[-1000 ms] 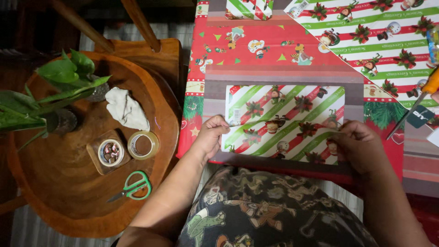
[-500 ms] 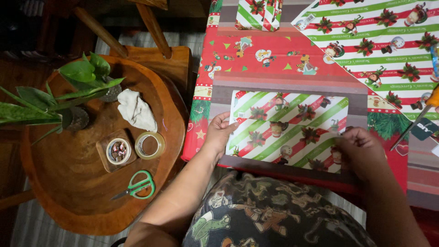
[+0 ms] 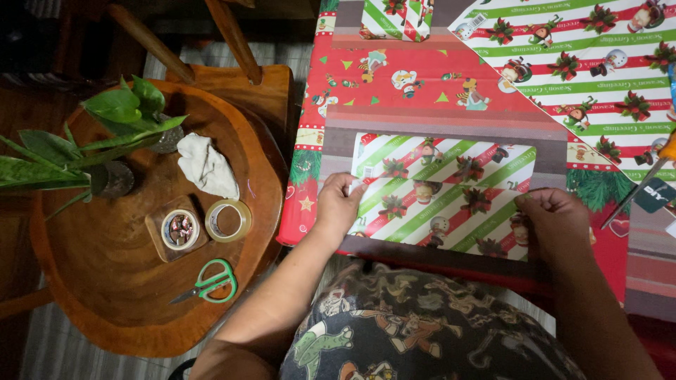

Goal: The person wraps a small rectangular item with Christmas-themed wrapping paper. They fold the paper around the item, secure it with clear tape, and use scissors to trim excess paper. The wrapped item is placed on the table, and the person begins wrapping another item.

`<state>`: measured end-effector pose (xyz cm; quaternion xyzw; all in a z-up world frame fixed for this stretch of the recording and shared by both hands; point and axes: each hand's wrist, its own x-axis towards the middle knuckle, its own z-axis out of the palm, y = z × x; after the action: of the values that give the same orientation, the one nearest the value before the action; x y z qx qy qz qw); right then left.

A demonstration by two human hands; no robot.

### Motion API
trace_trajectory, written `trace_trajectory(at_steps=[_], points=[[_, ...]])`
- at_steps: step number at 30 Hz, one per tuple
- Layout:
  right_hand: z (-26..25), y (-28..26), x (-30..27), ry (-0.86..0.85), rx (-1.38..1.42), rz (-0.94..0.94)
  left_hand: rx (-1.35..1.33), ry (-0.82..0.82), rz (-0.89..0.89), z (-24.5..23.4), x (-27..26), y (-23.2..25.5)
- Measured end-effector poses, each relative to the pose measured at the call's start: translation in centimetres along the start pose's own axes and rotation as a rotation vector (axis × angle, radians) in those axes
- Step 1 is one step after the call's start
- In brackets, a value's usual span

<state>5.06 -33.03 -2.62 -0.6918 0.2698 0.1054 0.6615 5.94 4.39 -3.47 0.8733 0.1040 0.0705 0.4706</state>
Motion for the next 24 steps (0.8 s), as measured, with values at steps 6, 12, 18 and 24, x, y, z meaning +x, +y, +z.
trace_trajectory(at_steps=[6, 12, 18, 24], points=[[0.7, 0.5, 0.0, 0.098, -0.137, -0.107, -0.039, -0.004, -0.154, 0.5, 0.8, -0.7], [1.9, -0.9, -1.0, 0.184, -0.286, -0.082, 0.167, -0.050, -0.098, -0.6, 0.5, 2.1], [2.1, -2.6, -1.9, 0.182, -0.463, -0.154, 0.384, -0.176, -0.113, -1.2, 0.4, 4.9], [2.0, -2.2, -1.6, 0.212, -0.809, -0.295, 0.663, -0.135, 0.241, 0.0, 0.7, 3.7]])
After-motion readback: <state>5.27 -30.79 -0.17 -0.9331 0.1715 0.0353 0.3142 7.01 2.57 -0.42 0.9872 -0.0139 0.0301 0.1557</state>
